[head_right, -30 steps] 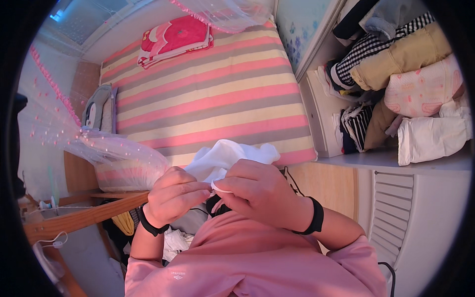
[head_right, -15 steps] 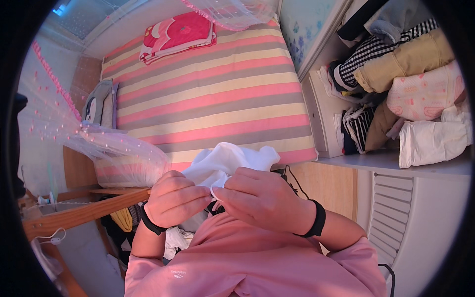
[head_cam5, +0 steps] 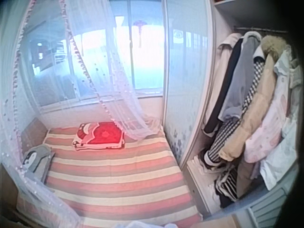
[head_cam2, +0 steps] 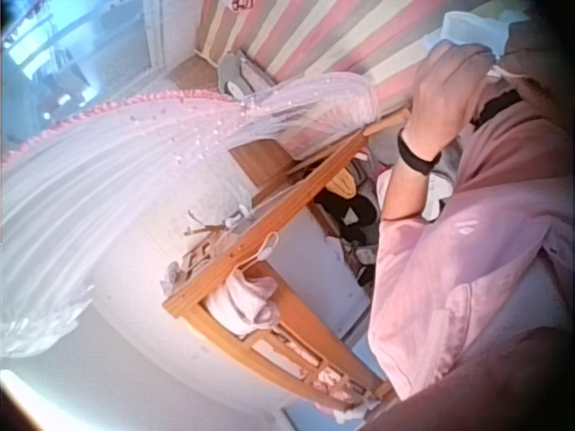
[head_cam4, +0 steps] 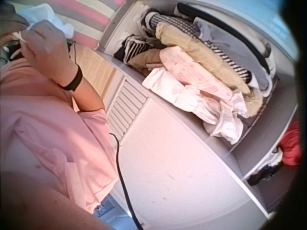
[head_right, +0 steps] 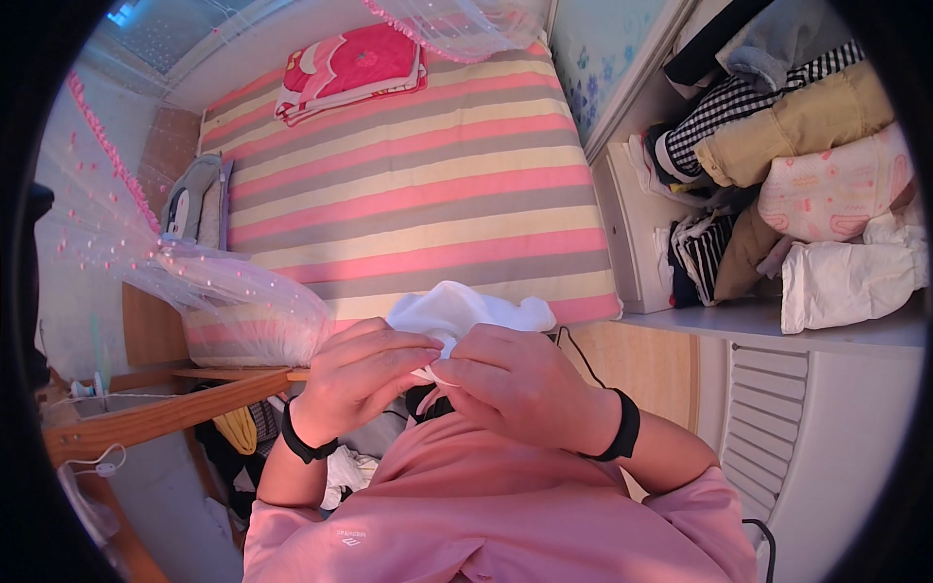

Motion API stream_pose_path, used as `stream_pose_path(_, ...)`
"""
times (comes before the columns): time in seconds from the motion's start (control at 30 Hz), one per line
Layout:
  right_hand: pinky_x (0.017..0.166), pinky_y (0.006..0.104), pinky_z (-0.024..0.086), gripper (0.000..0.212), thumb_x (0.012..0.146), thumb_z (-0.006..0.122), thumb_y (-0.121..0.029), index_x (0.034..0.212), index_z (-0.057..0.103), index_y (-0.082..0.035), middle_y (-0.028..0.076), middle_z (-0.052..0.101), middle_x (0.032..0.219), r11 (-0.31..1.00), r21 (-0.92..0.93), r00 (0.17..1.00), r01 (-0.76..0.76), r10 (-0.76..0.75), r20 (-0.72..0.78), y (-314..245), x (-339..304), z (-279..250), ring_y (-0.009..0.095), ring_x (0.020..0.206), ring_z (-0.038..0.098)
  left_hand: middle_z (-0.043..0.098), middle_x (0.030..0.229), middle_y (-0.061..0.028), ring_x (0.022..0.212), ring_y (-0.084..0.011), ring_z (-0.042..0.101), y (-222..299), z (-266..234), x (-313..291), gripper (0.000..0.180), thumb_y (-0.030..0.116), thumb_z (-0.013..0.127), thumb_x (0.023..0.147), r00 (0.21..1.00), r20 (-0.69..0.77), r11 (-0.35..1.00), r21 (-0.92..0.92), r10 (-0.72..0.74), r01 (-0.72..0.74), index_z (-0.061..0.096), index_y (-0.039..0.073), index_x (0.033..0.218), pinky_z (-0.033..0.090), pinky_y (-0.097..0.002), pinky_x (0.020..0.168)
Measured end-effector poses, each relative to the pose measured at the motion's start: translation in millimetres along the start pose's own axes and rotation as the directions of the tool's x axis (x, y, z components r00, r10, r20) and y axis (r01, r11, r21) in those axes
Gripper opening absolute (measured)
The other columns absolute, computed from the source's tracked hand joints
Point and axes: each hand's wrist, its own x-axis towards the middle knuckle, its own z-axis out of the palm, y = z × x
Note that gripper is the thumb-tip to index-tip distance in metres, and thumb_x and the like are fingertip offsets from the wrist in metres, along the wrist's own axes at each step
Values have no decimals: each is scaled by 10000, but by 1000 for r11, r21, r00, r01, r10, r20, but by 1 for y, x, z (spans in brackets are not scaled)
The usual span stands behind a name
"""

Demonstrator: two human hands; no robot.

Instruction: The person folds several clothing items on a bed, including a beige garment, a white shirt, a white top, a pair of jeans, and a white t-shirt with black trim. Each item is smoothed, folded, and placed on the bed.

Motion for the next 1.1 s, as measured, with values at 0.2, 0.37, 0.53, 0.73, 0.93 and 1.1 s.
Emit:
stream_pose_path(0.2, 652, 396, 536, 262, 811, 755, -4, 1062, 684, -29, 89, 644, 873, 998, 49, 998, -27, 23, 63, 7, -5, -2, 284, 772, 652, 764, 975, -125, 759, -287, 686, -1, 11, -7, 218, 51, 799, 809, 996, 17, 993, -77, -90, 91, 743, 11, 1016, 536, -367, 680)
stream_pose_path(0.37, 685, 395, 529, 276, 829, 723, 9, 1097, 685, -44, 108, 644, 903, 972, 199, 986, -127, 103, 129, 12, -1, -3, 306, 804, 649, 756, 919, -126, 758, -290, 687, -7, 11, -4, 178, 56, 813, 812, 989, 18, 981, -122, -147, 149, 739, 10, 967, 537, -368, 688)
stream_pose_path(0.53, 692, 422, 503, 239, 853, 714, -65, 1091, 688, -58, 112, 650, 906, 942, 136, 946, -305, 283, 158, 19, 11, -32, 328, 796, 635, 689, 819, -109, 729, -290, 645, -7, -16, -1, 189, 103, 844, 807, 922, 137, 925, -70, -362, 373, 705, 15, 900, 511, -370, 655)
stream_pose_path(0.73, 677, 345, 472, 158, 799, 791, -42, 911, 679, -50, 72, 636, 851, 895, -105, 820, -433, 439, 367, 33, 9, -49, 259, 760, 603, 646, 794, -112, 718, -297, 611, -10, -18, -7, 260, 154, 860, 796, 856, 280, 900, 96, -434, 425, 661, 35, 915, 481, -392, 645)
stream_pose_path(0.93, 688, 287, 452, 187, 896, 761, -113, 961, 604, -34, 7, 590, 883, 724, 390, 816, -569, 438, 378, 45, 2, -50, 125, 807, 543, 650, 803, -97, 752, -290, 609, -25, -21, -15, 243, 137, 849, 808, 850, 293, 899, 123, -437, 420, 658, 40, 924, 472, -383, 686)
stream_pose_path(1.1, 683, 239, 434, 164, 934, 737, -108, 1005, 634, -3, -14, 591, 878, 540, 422, 685, -728, 581, 439, 40, 6, -48, 57, 814, 519, 658, 848, -76, 809, -268, 610, -26, -21, -18, 208, 121, 848, 818, 709, 304, 670, -237, -636, 703, 722, 53, 968, 471, -370, 780)
